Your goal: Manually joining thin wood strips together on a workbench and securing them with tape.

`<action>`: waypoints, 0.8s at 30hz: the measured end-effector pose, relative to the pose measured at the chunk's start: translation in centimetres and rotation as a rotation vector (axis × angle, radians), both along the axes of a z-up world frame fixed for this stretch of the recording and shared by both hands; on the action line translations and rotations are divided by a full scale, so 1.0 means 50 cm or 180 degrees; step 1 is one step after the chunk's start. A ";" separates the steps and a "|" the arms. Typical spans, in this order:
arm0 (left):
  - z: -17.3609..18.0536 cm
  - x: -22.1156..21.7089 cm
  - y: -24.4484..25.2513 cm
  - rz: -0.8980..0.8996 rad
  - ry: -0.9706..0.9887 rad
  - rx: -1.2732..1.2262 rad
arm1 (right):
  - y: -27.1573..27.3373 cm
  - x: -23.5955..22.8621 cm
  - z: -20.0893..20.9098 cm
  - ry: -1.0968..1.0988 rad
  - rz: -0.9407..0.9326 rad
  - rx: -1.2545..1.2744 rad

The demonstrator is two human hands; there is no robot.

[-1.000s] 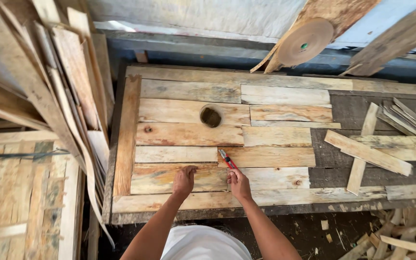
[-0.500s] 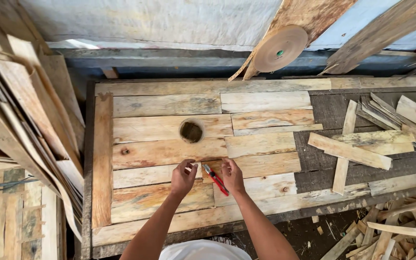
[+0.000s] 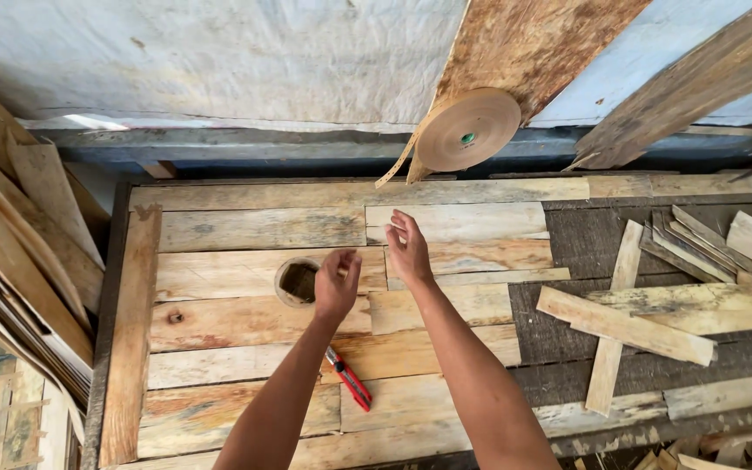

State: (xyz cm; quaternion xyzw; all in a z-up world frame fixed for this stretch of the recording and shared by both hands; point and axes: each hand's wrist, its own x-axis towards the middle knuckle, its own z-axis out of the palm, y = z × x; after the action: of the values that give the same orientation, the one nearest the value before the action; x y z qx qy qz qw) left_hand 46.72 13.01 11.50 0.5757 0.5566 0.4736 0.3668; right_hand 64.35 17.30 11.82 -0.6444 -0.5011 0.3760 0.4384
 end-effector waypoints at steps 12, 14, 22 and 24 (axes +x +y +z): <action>0.079 0.203 0.307 -0.0187 0.0055 0.0086 | 0.101 0.089 -0.065 0.0694 0.0023 0.0504; 0.067 0.224 0.336 -0.0280 -0.0044 0.0049 | 0.105 0.097 -0.059 0.0793 -0.0012 0.0439; 0.052 0.269 0.365 -0.0268 -0.0267 -0.0389 | 0.096 0.134 -0.062 0.0922 -0.0133 0.0371; 0.063 0.274 0.364 -0.0193 0.0017 -0.0028 | 0.092 0.143 -0.066 0.1082 -0.0108 0.0235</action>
State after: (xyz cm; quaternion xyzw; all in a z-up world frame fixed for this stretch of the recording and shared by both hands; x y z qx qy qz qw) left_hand 60.41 31.19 14.68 0.5920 0.5419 0.4582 0.3820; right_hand 71.48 21.90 8.54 -0.5635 -0.4223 0.4534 0.5465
